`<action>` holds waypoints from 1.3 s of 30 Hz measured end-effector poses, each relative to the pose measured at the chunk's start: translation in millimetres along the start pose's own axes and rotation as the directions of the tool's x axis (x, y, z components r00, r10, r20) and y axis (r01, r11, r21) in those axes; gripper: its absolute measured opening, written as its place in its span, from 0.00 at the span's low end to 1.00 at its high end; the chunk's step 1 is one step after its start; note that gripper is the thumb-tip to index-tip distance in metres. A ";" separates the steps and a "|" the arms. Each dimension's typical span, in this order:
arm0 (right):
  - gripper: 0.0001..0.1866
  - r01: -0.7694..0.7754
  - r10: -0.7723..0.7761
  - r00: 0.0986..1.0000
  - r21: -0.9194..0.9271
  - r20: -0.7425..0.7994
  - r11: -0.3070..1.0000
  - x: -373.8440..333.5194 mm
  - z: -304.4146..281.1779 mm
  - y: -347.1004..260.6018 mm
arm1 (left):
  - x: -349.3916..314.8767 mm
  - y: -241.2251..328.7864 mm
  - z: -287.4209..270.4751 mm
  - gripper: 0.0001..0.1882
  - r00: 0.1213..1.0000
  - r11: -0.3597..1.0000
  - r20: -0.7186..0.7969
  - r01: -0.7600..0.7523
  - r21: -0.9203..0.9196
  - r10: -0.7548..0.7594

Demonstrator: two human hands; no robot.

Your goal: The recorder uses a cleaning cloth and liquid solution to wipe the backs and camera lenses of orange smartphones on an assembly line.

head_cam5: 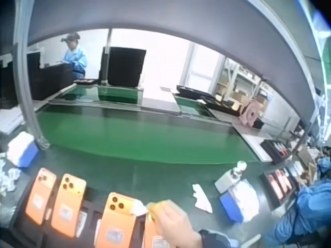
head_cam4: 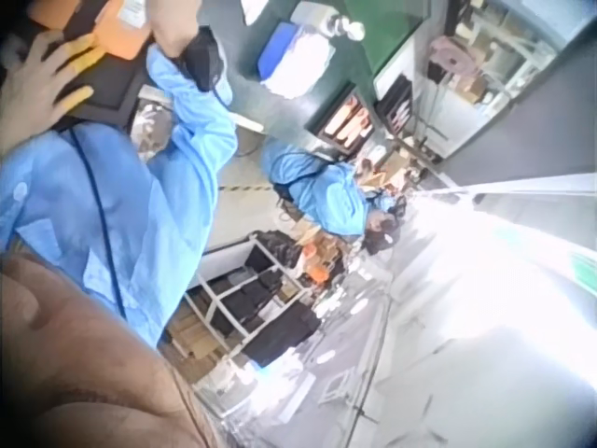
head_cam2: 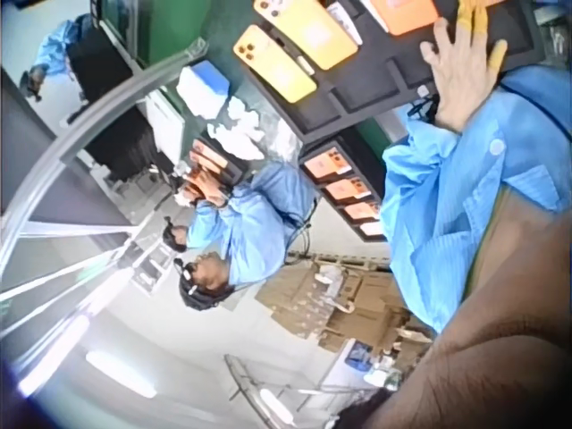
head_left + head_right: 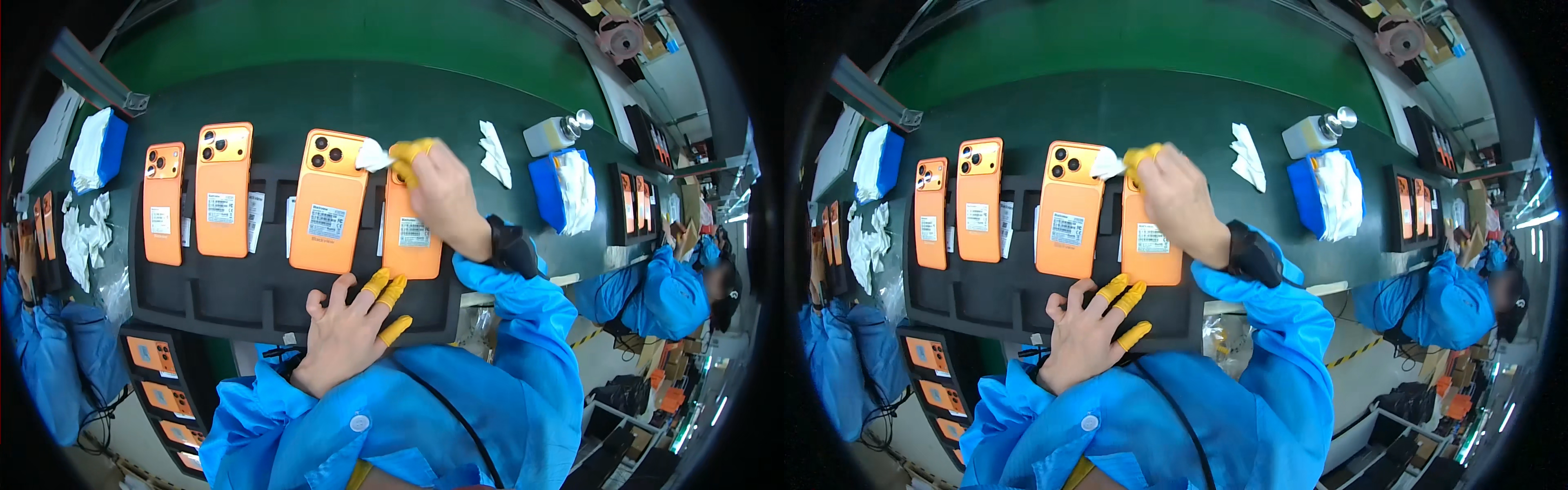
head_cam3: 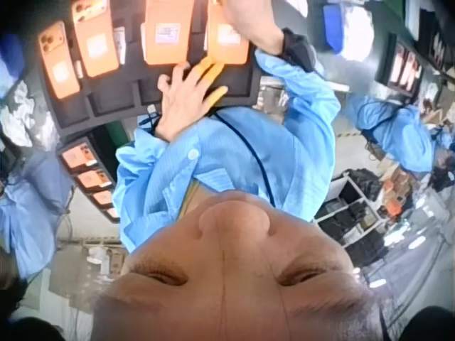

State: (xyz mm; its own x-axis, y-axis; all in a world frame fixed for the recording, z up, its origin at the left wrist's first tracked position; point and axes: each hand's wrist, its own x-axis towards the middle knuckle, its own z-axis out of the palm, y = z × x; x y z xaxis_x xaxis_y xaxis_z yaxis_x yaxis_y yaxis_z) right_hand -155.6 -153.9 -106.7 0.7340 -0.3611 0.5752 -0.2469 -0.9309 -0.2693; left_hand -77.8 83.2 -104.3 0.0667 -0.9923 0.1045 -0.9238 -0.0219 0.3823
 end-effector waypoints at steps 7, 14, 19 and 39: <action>0.13 -0.139 0.138 0.988 -0.010 -0.075 0.990 -9.5 -14.5 17.7 | 4.1 0.6 4.9 0.22 0.998 0.998 -0.063 -0.019 -0.053 0.016; 0.16 -0.019 0.020 0.999 -0.004 0.030 1.000 -22.1 -13.0 1.4 | -0.5 -1.9 1.6 0.21 1.000 0.999 -0.027 -0.006 -0.038 0.005; 0.16 -0.147 0.148 0.988 -0.046 0.030 0.988 -19.0 -21.1 9.2 | 4.9 -0.2 0.1 0.22 1.000 0.999 -0.027 -0.015 -0.037 0.014; 0.16 -0.018 0.016 0.998 0.037 0.054 0.999 -22.8 -13.1 -2.3 | 0.5 1.4 -1.0 0.21 0.999 0.999 -0.039 -0.009 -0.037 0.008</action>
State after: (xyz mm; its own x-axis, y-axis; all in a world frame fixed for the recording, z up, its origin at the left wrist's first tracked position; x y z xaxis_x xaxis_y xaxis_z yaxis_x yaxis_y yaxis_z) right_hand -180.1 -144.3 -109.0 0.7629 -0.3727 0.5283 -0.2370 -0.9214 -0.3079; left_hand -78.7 82.8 -102.8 0.0741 -0.9870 0.1427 -0.9097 -0.0083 0.4152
